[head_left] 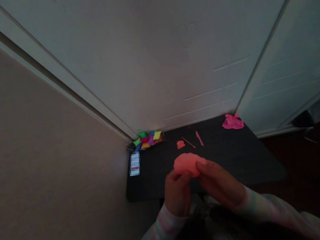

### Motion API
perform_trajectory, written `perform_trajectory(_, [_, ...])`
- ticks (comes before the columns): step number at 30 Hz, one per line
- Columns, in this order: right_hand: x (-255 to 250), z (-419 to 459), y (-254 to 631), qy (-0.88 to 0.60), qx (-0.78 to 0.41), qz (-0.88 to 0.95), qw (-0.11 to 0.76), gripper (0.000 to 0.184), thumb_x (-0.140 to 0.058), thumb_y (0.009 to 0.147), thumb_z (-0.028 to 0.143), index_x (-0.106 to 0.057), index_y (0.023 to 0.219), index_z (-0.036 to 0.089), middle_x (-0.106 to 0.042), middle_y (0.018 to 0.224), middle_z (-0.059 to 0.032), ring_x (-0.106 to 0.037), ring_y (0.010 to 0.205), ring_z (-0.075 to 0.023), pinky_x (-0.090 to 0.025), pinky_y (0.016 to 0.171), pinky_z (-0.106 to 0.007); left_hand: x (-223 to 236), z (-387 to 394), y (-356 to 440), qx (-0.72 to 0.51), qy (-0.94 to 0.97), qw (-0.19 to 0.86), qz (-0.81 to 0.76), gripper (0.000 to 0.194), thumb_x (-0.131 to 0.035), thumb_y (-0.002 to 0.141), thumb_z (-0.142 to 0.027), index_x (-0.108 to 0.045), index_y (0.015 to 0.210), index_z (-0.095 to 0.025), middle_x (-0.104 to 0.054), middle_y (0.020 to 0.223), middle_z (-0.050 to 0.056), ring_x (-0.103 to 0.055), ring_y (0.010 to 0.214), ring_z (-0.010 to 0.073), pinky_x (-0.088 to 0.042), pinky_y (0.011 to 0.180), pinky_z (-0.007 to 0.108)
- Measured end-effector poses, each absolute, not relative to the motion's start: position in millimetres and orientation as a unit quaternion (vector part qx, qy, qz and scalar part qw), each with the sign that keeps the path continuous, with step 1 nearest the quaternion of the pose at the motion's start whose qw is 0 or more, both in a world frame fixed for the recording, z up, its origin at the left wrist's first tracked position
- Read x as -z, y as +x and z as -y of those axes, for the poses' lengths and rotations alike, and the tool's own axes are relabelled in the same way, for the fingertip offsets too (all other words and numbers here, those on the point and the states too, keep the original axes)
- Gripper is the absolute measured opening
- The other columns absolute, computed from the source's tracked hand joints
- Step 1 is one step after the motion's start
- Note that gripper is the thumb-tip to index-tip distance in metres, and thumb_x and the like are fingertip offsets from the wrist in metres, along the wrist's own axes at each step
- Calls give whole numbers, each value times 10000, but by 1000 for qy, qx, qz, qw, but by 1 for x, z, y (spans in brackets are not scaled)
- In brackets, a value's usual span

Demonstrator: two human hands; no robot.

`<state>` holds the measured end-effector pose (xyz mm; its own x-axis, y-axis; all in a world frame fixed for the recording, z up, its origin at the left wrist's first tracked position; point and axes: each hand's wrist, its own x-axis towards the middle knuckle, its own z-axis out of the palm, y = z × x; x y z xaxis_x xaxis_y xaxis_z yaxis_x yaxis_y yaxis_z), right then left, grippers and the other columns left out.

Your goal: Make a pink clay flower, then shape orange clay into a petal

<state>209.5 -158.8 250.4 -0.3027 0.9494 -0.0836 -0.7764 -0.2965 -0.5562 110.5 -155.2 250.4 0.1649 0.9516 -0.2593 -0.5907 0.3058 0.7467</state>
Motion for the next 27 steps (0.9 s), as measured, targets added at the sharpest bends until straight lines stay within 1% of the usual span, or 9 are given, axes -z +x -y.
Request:
perform_trajectory(4, [-250,159,209,-201,-783,198,555,239,-471,755,221,-586,947,136,-602,991,-68,-504,965,-175,-302,923,-331,-250,155,111,-534,264,712,-371,169,-617,591,-183,-640,749,-129,-648,796,44,-550,826,183,-345,846,338])
perform_trajectory(8, [-248,158,209,-203,-778,181,566,260,-446,771,262,-575,965,148,-587,1017,-66,-491,984,-172,-287,933,-331,-247,155,110,-520,297,708,-374,200,-602,610,-169,-627,804,-131,-643,825,45,-548,827,181,-363,819,329])
perform_trajectory(11, [-247,158,209,-202,-777,179,568,260,-442,773,264,-572,968,151,-585,1017,-64,-494,978,-169,-290,931,-327,-244,155,108,-505,323,704,-380,197,-596,615,-148,-626,808,-129,-647,817,45,-551,815,182,-373,803,325])
perform_trajectory(18, [-245,157,210,-178,-790,160,564,268,-417,784,237,-564,979,127,-585,1013,-70,-494,977,-161,-313,917,-298,-238,155,106,-491,371,662,-428,194,-578,640,-170,-616,827,-135,-643,852,44,-551,841,191,-384,804,325])
perform_trajectory(21, [-245,157,210,-174,-788,153,571,261,-419,782,240,-568,969,135,-593,994,-60,-508,951,-160,-326,906,-304,-240,154,104,-467,407,632,-466,235,-605,614,-172,-612,846,-140,-637,888,47,-550,859,200,-396,793,316])
perform_trajectory(24, [-246,157,210,-184,-780,159,577,255,-437,774,239,-570,967,138,-599,981,-61,-513,942,-165,-323,909,-315,-243,154,102,-429,439,609,-503,219,-619,601,-197,-624,810,-134,-641,873,53,-556,847,211,-408,770,315])
perform_trajectory(27, [-245,157,208,-184,-781,162,574,254,-433,778,228,-567,975,141,-594,1000,-62,-505,961,-161,-319,914,-306,-243,155,101,-421,449,590,-522,198,-610,611,-229,-629,781,-130,-647,838,55,-566,815,210,-416,748,312])
